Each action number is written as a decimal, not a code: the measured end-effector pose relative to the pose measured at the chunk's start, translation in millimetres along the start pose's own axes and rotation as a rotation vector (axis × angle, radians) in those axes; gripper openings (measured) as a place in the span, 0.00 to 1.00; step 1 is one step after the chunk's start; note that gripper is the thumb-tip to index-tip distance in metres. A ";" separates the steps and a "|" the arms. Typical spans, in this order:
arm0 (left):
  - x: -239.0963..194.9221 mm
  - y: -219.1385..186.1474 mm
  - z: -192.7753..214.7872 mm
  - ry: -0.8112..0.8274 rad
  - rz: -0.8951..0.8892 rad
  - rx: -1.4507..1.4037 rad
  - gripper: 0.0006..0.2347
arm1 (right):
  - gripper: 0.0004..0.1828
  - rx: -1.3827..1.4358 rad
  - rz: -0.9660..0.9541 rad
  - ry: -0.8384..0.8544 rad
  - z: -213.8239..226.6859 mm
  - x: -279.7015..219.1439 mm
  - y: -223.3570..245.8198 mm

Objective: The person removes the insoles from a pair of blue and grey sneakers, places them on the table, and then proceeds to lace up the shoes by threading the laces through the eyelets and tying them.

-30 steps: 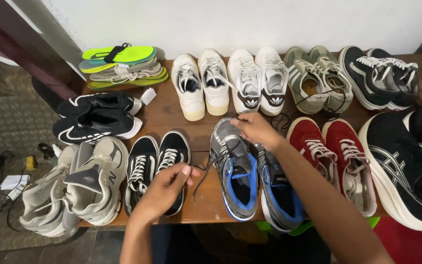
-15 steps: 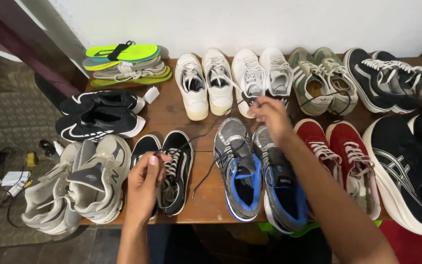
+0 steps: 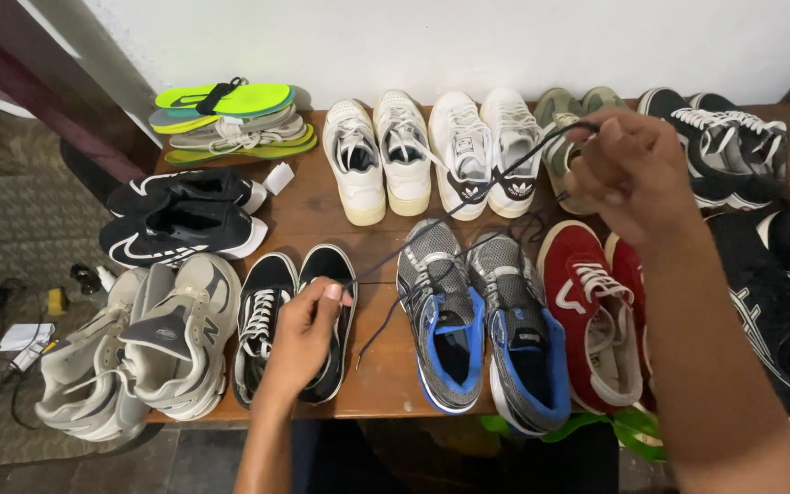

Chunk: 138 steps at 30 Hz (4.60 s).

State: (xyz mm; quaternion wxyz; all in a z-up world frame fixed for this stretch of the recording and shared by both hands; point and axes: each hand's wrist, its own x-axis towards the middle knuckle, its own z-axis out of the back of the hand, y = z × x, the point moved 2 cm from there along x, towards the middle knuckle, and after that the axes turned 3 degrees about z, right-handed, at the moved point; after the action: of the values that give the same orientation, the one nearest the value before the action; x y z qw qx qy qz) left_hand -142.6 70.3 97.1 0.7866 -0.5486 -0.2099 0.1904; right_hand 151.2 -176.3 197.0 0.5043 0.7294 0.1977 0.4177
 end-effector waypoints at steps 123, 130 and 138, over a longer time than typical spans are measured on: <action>11.8 77.7 -106.5 -0.071 0.289 0.102 0.06 | 0.01 -1.597 -0.458 0.471 -132.6 -71.9 -126.2; 16.1 29.1 -86.3 0.151 0.485 0.184 0.12 | 0.06 -1.478 -0.648 0.472 -138.1 -64.0 -137.5; 22.1 25.4 -87.7 0.257 0.550 0.215 0.19 | 0.05 -1.413 -0.654 0.476 -138.2 -57.1 -146.9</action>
State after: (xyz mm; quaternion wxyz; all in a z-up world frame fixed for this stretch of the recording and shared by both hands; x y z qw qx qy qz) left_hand -78.5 21.6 48.6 0.7792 -0.5180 0.0688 0.3460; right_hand 26.3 -77.4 60.9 0.8865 0.0360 0.1925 0.4193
